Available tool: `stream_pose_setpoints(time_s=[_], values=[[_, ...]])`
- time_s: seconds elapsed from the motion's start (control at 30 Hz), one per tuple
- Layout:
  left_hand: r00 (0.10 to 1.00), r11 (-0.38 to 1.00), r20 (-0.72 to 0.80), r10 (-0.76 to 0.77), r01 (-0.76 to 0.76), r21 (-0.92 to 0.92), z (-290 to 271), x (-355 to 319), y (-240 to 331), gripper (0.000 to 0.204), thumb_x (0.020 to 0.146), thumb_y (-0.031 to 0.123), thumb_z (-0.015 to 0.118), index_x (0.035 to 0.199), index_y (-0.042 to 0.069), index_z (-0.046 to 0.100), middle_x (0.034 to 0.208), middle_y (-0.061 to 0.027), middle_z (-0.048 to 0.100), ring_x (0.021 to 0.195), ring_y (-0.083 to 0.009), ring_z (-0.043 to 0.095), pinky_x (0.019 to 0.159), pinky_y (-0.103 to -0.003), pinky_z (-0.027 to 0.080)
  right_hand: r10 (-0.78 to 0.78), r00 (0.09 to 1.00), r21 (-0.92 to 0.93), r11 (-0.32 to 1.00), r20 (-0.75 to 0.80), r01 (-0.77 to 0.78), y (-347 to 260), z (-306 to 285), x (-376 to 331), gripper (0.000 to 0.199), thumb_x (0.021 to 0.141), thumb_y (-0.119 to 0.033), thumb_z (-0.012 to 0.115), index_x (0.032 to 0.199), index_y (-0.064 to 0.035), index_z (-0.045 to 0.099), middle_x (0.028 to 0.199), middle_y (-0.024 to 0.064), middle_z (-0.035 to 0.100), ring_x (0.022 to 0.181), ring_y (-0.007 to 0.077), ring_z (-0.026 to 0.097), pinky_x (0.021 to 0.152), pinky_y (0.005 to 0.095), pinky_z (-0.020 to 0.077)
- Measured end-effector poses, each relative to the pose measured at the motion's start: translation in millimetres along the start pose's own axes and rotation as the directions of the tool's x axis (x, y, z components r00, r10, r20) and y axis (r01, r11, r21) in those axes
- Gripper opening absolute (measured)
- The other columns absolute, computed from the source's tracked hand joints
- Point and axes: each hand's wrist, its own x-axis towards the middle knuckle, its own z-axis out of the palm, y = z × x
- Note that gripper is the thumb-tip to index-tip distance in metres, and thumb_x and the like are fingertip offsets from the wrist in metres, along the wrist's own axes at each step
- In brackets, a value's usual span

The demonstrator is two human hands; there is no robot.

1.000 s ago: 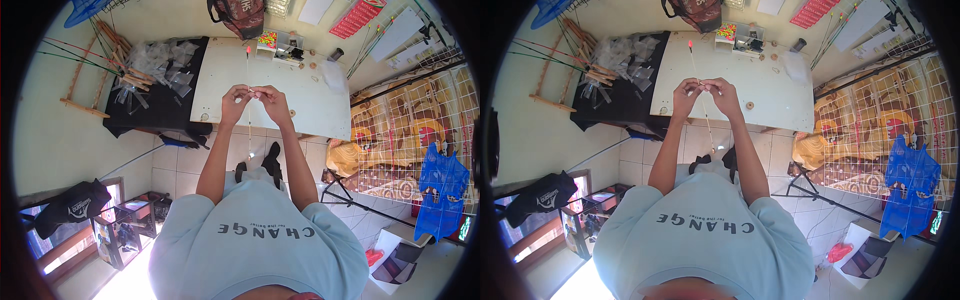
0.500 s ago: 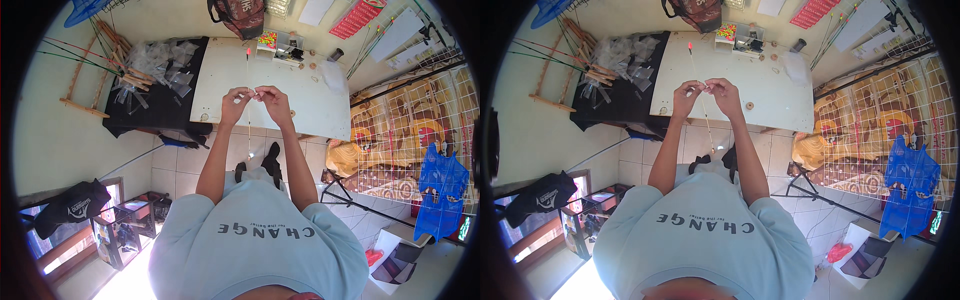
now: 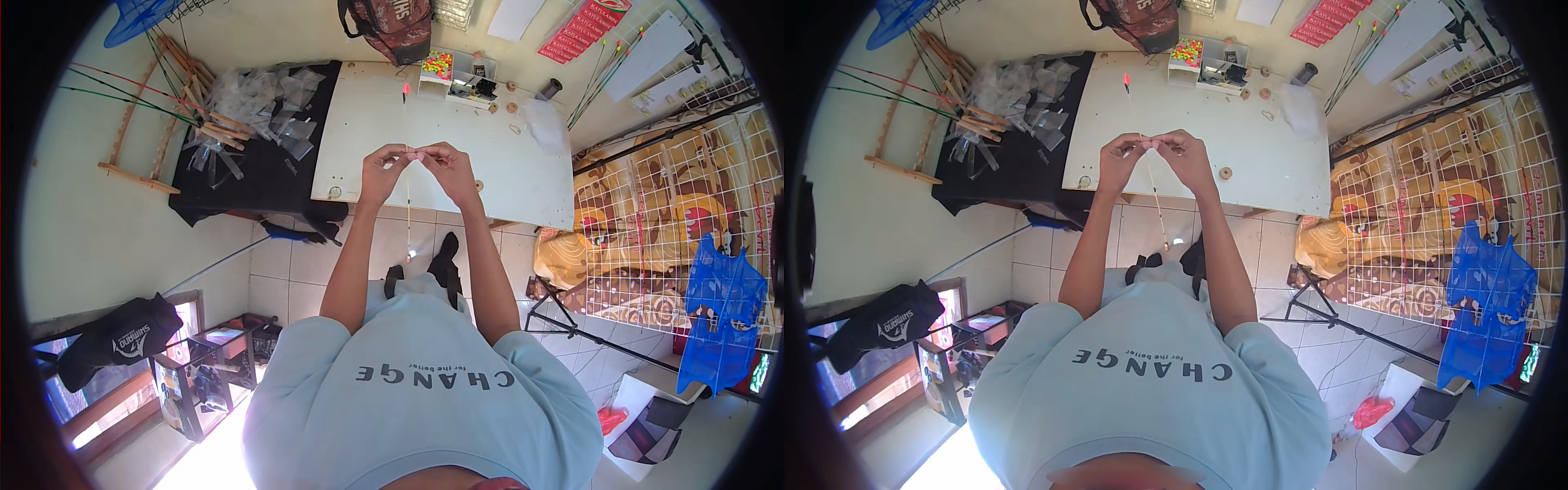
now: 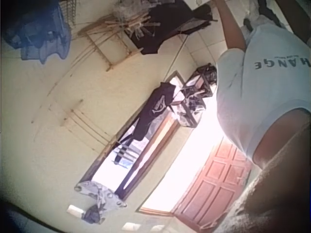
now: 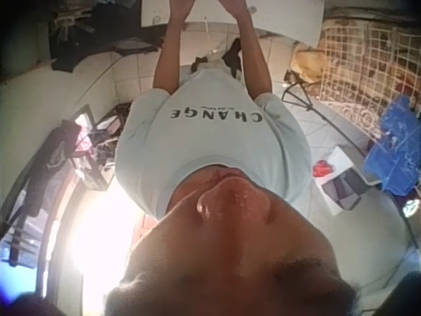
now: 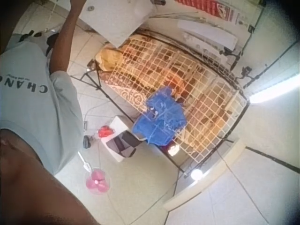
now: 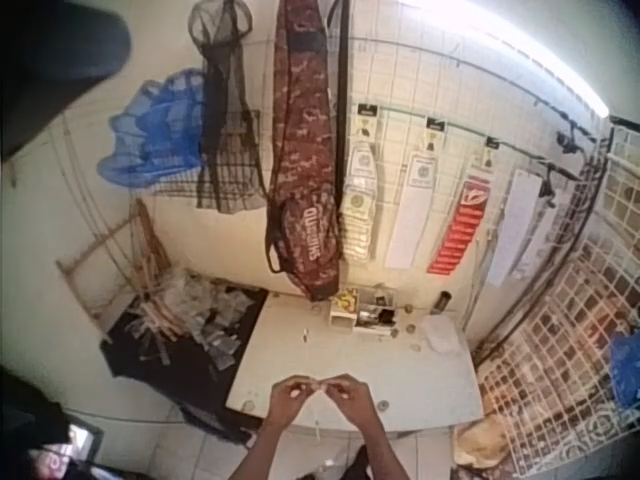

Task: Assembling fishing gear components including a rod and float at a workbench.

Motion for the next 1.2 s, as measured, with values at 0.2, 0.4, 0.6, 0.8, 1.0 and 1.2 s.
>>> stream_pose_setpoints(time_s=[0.2, 0.4, 0.6, 0.8, 1.0, 1.2], values=[[1.0, 0.998, 0.001, 0.002, -0.002, -0.069, 2, 1, -2, 0.012, 0.08, 0.013, 0.073, 0.088, 0.005, 0.07, 0.085, -0.0011, 0.069, 0.074, -0.0074, 0.057, 0.07, -0.024, 0.042, 0.07, 0.997, 0.051, 0.996, 0.035, -0.071, 0, -3, 2, 0.018, 0.087, -0.017, 0.065, 0.097, -0.002, 0.069, 0.091, 0.0057, 0.066, 0.083, 0.0108, 0.06, 0.074, 0.0248, 0.0465], [1.0, 0.999, 0.013, 0.014, -0.014, -0.042, 1, 2, -2, 0.011, 0.08, 0.013, 0.072, 0.088, 0.006, 0.07, 0.086, -0.0006, 0.069, 0.076, -0.0079, 0.058, 0.071, -0.024, 0.043, 0.054, 0.999, 0.01, 0.998, 0.001, -0.054, 10, 0, 4, 0.017, 0.087, -0.017, 0.064, 0.095, -0.0016, 0.065, 0.089, 0.0031, 0.066, 0.081, 0.0096, 0.059, 0.07, 0.0242, 0.0462], [0.999, 0.999, -0.021, -0.028, 0.027, -0.037, 2, 2, -1, 0.013, 0.082, 0.001, 0.067, 0.094, -0.001, 0.064, 0.092, -0.0067, 0.066, 0.084, -0.0122, 0.06, 0.079, -0.026, 0.049, -0.026, 0.998, -0.049, 0.999, -0.053, 0.023, 19, 3, 4, 0.013, 0.087, -0.014, 0.061, 0.092, -0.0023, 0.062, 0.087, 0.002, 0.064, 0.078, 0.0102, 0.058, 0.067, 0.0242, 0.046], [0.997, 0.991, -0.013, -0.075, 0.073, -0.114, 3, 2, 2, 0.015, 0.084, 0.001, 0.066, 0.098, -0.004, 0.062, 0.094, -0.0107, 0.066, 0.092, -0.0184, 0.064, 0.085, -0.028, 0.051, 0.009, 0.998, -0.059, 0.998, -0.061, -0.013, 35, 3, 0, 0.014, 0.087, -0.013, 0.061, 0.094, -0.0017, 0.061, 0.089, 0.0031, 0.064, 0.08, 0.0114, 0.059, 0.066, 0.0249, 0.0475], [0.997, 0.976, 0.021, -0.07, 0.073, -0.205, 2, 1, 4, 0.016, 0.086, 0.0, 0.062, 0.101, -0.005, 0.06, 0.098, -0.0128, 0.066, 0.097, -0.0214, 0.064, 0.088, -0.029, 0.05, 0.047, 0.998, -0.103, 0.993, -0.043, -0.051, 44, 6, -4, 0.016, 0.087, -0.013, 0.06, 0.095, 0.0007, 0.06, 0.091, 0.0059, 0.065, 0.08, 0.0139, 0.061, 0.068, 0.0271, 0.0494], [0.996, 0.97, 0.031, -0.084, 0.088, -0.228, 4, 0, 8, 0.017, 0.087, -0.001, 0.059, 0.103, -0.006, 0.059, 0.101, -0.0134, 0.066, 0.1, -0.0205, 0.064, 0.089, -0.027, 0.049, 0.062, 0.996, -0.111, 0.992, -0.062, -0.068, 51, 8, -4, 0.018, 0.085, -0.011, 0.059, 0.096, 0.0029, 0.059, 0.093, 0.0076, 0.066, 0.081, 0.0161, 0.061, 0.072, 0.0284, 0.0496]])
